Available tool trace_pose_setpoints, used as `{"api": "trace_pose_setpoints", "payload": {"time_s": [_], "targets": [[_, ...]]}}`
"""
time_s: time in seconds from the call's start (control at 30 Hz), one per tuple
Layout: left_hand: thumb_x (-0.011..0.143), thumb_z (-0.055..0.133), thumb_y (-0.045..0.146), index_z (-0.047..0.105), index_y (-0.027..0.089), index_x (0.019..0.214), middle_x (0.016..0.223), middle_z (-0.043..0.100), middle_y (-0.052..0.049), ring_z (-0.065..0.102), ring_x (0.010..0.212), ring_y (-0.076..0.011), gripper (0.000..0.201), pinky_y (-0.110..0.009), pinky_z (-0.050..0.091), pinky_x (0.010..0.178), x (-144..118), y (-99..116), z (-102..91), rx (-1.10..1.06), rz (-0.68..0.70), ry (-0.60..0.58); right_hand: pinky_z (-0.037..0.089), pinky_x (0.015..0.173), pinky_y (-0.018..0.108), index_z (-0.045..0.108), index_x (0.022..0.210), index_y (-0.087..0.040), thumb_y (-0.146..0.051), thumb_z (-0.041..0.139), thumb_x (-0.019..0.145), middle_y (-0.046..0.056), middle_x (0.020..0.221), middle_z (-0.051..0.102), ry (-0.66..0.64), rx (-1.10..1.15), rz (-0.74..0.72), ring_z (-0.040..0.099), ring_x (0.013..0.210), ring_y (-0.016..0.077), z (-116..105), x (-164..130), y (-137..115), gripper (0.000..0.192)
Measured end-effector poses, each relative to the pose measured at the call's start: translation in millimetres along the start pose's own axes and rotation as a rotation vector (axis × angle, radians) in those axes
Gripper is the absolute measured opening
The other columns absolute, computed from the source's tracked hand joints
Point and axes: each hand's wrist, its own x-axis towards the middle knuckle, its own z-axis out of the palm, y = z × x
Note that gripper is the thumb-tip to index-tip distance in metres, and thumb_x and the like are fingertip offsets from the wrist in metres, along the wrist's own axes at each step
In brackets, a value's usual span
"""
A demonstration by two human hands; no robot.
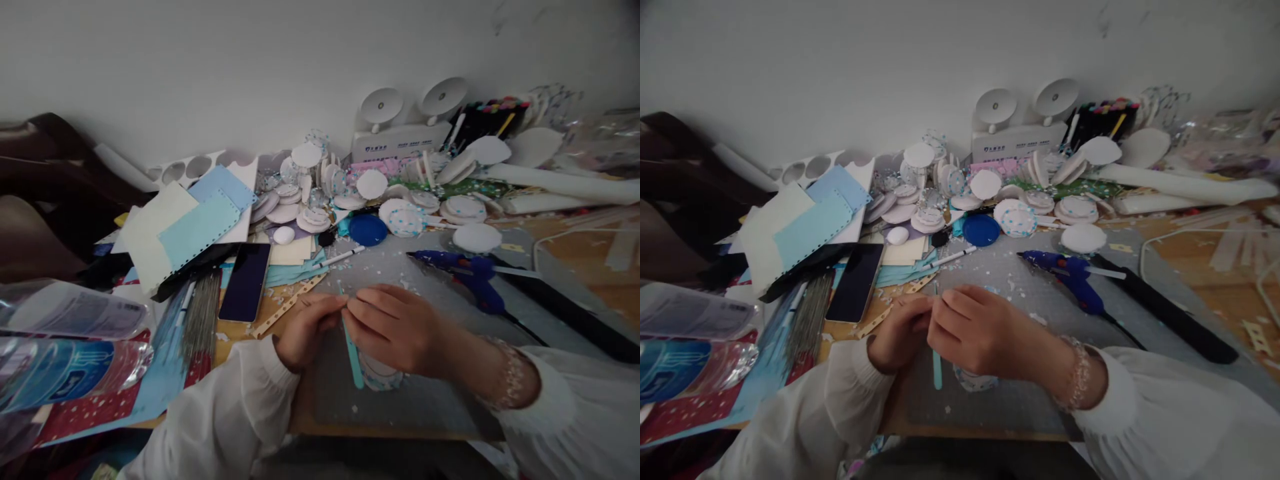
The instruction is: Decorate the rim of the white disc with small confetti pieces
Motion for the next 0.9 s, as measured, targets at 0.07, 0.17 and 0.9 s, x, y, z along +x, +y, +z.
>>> {"api": "trace_pose_setpoints", "payload": {"time_s": [0.07,0.17,0.9], "targets": [[0.076,0.067,0.031,0.032,0.017,0.045,0.046,0.025,0.007,0.020,0.047,-0.0058,0.049,-0.027,0.013,0.048,-2,0,0.9,0.011,-0.025,-0.033,0.051,0.078,0.034,0.066,0.085,-0.014,-0.012,0.047,0.092,0.007,0.084,0.068,0.008,-0.004,-0.014,0.061,0.083,0.0185,-2,-3,-1,0.020],[0.080,0.064,0.034,0.032,0.017,0.045,0.044,0.026,0.007,0.021,0.045,-0.0060,0.050,-0.027,0.014,0.048,-5,0,4.0,0.054,-0.054,-0.088,0.052,0.078,0.034,0.066,0.086,-0.014,-0.012,0.046,0.092,0.007,0.086,0.069,0.012,-0.009,-0.022,0.062,0.085,0.0190,-3,-8,-2,0.020],[0.087,0.055,0.021,0.058,0.015,0.077,0.073,0.056,-0.003,0.050,0.073,-0.0162,0.012,-0.030,0.037,0.070,-2,1,8.5,1.022,0.381,-0.329,0.054,0.047,0.024,0.060,0.080,-0.021,-0.017,0.062,0.084,-0.002,0.080,0.063,0.390,1.367,1.251,0.062,0.052,0.0096,2,-70,4,0.006]]}}
